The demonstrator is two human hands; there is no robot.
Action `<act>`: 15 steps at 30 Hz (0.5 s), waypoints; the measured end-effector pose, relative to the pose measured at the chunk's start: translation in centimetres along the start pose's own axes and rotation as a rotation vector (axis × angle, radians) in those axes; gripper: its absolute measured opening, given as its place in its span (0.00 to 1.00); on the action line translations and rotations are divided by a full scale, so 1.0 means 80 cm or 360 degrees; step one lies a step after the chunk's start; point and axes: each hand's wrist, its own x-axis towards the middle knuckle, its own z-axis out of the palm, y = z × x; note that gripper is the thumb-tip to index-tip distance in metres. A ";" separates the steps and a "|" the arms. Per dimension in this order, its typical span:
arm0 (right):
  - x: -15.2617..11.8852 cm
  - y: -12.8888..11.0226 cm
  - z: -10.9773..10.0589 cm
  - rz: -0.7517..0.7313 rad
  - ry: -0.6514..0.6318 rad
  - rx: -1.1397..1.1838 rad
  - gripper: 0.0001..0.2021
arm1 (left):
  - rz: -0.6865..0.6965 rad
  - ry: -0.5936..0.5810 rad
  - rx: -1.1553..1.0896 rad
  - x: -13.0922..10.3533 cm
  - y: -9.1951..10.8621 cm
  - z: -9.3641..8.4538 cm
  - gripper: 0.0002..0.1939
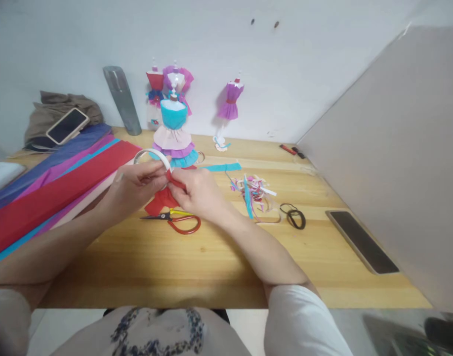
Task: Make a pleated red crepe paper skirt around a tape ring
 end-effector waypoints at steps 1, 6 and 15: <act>-0.001 0.001 0.003 -0.0099 0.0046 -0.0133 0.12 | 0.0007 0.0019 0.0002 0.000 -0.001 0.000 0.10; 0.000 0.016 0.011 -0.0678 0.0328 -0.0749 0.15 | -0.0109 0.0028 -0.0449 0.007 -0.010 0.005 0.13; 0.001 0.010 -0.001 0.0090 0.0089 -0.0180 0.16 | -0.0193 -0.0020 -0.0600 0.010 -0.013 0.003 0.12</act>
